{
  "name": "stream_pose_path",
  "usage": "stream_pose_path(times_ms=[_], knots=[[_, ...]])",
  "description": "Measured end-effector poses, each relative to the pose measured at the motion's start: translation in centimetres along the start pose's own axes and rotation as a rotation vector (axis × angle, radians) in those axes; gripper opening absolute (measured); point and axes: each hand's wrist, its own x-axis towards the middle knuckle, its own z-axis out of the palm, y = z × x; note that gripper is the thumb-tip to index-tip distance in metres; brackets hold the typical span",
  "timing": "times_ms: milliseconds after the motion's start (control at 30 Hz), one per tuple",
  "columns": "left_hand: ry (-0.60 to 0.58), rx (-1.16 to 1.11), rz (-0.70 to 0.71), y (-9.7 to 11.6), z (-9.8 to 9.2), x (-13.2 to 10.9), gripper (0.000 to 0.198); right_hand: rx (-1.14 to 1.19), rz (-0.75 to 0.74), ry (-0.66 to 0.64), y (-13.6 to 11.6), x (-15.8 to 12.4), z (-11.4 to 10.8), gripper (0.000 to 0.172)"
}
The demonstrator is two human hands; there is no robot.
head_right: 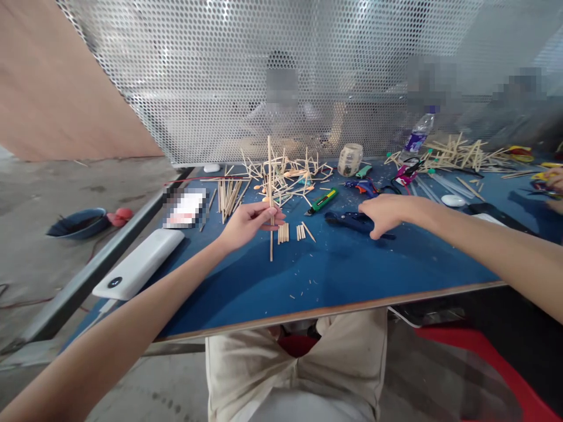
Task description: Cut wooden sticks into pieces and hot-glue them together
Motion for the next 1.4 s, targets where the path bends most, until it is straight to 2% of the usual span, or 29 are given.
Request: stream_pose_path(times_ms=[67,167,300,467,567,800,867,1033,1167,1400], knots=[[0.007,-0.012,-0.009,0.1,0.0,0.1,0.033,-0.026,0.002,-0.026,0.0,-1.0,0.4,0.047],[0.012,-0.02,-0.024,0.3,-0.1,0.1,0.036,0.026,0.02,-0.014,0.1,-1.6,0.1,0.033],[0.03,-0.017,-0.014,0.4,-0.2,0.1,0.037,0.203,0.027,0.139,-1.1,-1.3,-2.4,0.041],[0.06,-0.01,-0.006,0.2,0.0,0.0,0.038,0.248,0.005,0.438,-5.4,0.5,-6.0,0.055],[0.057,-0.012,-0.017,0.1,0.1,0.0,0.037,0.317,-0.072,0.491,-7.5,2.0,-6.7,0.059],[0.047,0.005,-0.055,0.1,0.1,0.1,0.036,0.389,-0.121,0.434,-9.5,4.3,-6.4,0.061],[0.033,-0.003,-0.066,0.1,0.1,0.1,0.035,0.404,-0.114,0.404,-9.8,4.4,-6.5,0.056],[-0.016,-0.035,-0.113,0.3,0.0,0.1,0.033,0.574,-0.167,0.308,-10.1,4.6,-6.0,0.029],[-0.083,-0.042,-0.178,0.6,0.1,0.1,0.033,0.68,-0.201,0.284,-9.7,4.5,-5.5,0.026],[-0.089,-0.067,-0.199,1.3,0.5,0.0,0.034,0.709,-0.211,0.265,-9.5,4.0,-5.4,0.022]])
